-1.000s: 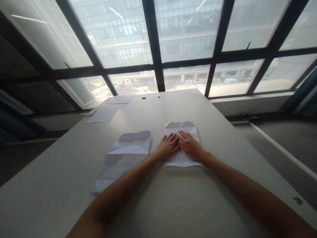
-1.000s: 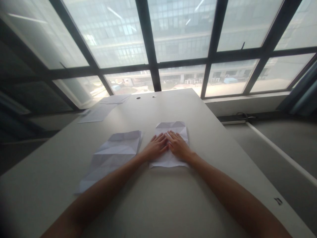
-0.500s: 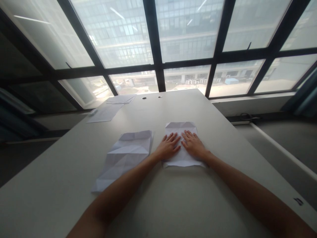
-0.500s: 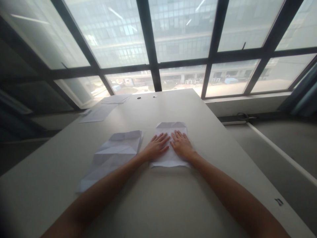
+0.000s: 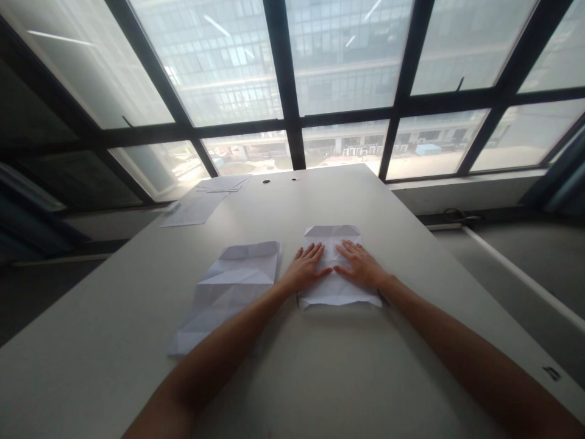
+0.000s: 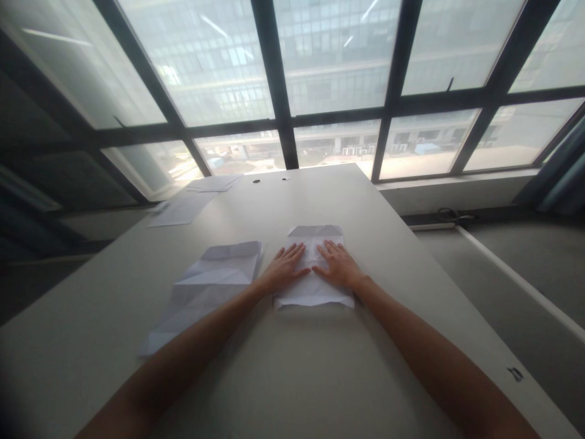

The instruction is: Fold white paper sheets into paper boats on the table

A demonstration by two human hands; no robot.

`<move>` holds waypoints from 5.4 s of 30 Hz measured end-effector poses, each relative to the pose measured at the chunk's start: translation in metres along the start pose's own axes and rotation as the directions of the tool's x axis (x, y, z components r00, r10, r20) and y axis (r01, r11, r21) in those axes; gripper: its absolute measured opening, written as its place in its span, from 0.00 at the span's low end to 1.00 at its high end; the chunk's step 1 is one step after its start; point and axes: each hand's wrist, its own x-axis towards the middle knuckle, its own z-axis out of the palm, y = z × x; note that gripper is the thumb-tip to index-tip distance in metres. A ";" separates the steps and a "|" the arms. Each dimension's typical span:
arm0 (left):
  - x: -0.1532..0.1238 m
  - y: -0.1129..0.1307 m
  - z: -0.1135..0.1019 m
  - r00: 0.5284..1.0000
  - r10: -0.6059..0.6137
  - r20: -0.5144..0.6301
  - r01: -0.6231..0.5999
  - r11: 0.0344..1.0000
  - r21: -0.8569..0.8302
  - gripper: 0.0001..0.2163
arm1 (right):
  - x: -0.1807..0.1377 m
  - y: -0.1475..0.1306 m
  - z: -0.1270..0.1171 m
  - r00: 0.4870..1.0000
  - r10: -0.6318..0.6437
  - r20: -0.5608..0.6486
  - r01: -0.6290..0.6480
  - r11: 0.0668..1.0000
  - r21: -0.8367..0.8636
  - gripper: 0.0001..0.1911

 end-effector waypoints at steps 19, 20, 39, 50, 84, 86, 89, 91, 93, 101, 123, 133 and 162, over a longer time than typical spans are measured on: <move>0.002 -0.002 -0.006 0.983 -0.120 -0.139 0.085 0.968 -0.236 0.13 | 0.002 0.006 -0.013 0.991 -0.065 -0.117 0.074 0.994 0.074 0.14; 0.003 -0.003 -0.006 0.979 -0.144 -0.146 0.099 0.956 -0.277 0.12 | 0.002 0.006 -0.012 0.990 -0.050 -0.131 0.060 0.996 0.071 0.13; 0.009 -0.009 -0.014 0.677 -0.508 -0.533 0.060 0.759 -0.648 0.15 | 0.004 0.006 -0.013 0.782 0.512 -0.356 0.021 0.550 0.835 0.33; 0.010 -0.010 -0.011 0.679 -0.590 -0.437 -0.088 0.525 -0.846 0.14 | 0.009 -0.003 -0.003 0.799 0.448 -0.402 0.058 0.607 0.793 0.16; 0.000 0.006 0.001 0.994 0.035 -0.101 -0.032 0.999 0.033 0.23 | 0.002 -0.009 -0.009 0.879 0.445 -0.171 -0.446 0.894 0.030 0.31; -0.001 0.004 0.003 0.998 0.050 -0.042 -0.048 0.997 0.056 0.26 | 0.001 -0.012 -0.008 0.877 0.430 -0.214 -0.441 0.898 -0.002 0.33; -0.002 0.003 0.003 0.997 0.078 0.004 -0.078 0.994 0.071 0.28 | -0.001 -0.019 -0.005 0.871 0.356 -0.339 -0.407 0.909 -0.091 0.36; -0.002 0.004 0.002 0.996 0.089 0.022 -0.091 0.993 0.075 0.28 | -0.001 -0.024 -0.003 0.877 0.280 -0.390 -0.361 0.921 -0.150 0.35; -0.002 0.005 0.002 0.994 0.106 0.030 -0.108 0.991 0.074 0.29 | 0.000 -0.030 0.000 0.922 0.165 -0.349 -0.239 0.954 -0.183 0.31; -0.002 0.007 0.002 0.991 0.130 0.029 -0.131 0.991 0.038 0.31 | 0.002 -0.032 0.011 0.997 0.024 -0.077 -0.034 0.991 -0.131 0.30; -0.002 0.007 0.000 0.992 0.120 0.041 -0.122 0.991 0.048 0.31 | 0.011 0.000 0.010 0.942 0.323 -0.087 -0.332 0.936 -0.120 0.31; -0.001 0.009 -0.008 0.995 0.094 0.023 -0.094 0.996 0.007 0.34 | 0.009 0.002 0.009 0.922 0.368 -0.123 -0.381 0.919 -0.105 0.31; 0.001 0.007 0.002 0.998 0.058 -0.029 -0.058 0.998 0.001 0.27 | 0.002 -0.017 -0.006 0.914 0.082 -0.397 0.055 0.946 0.320 0.24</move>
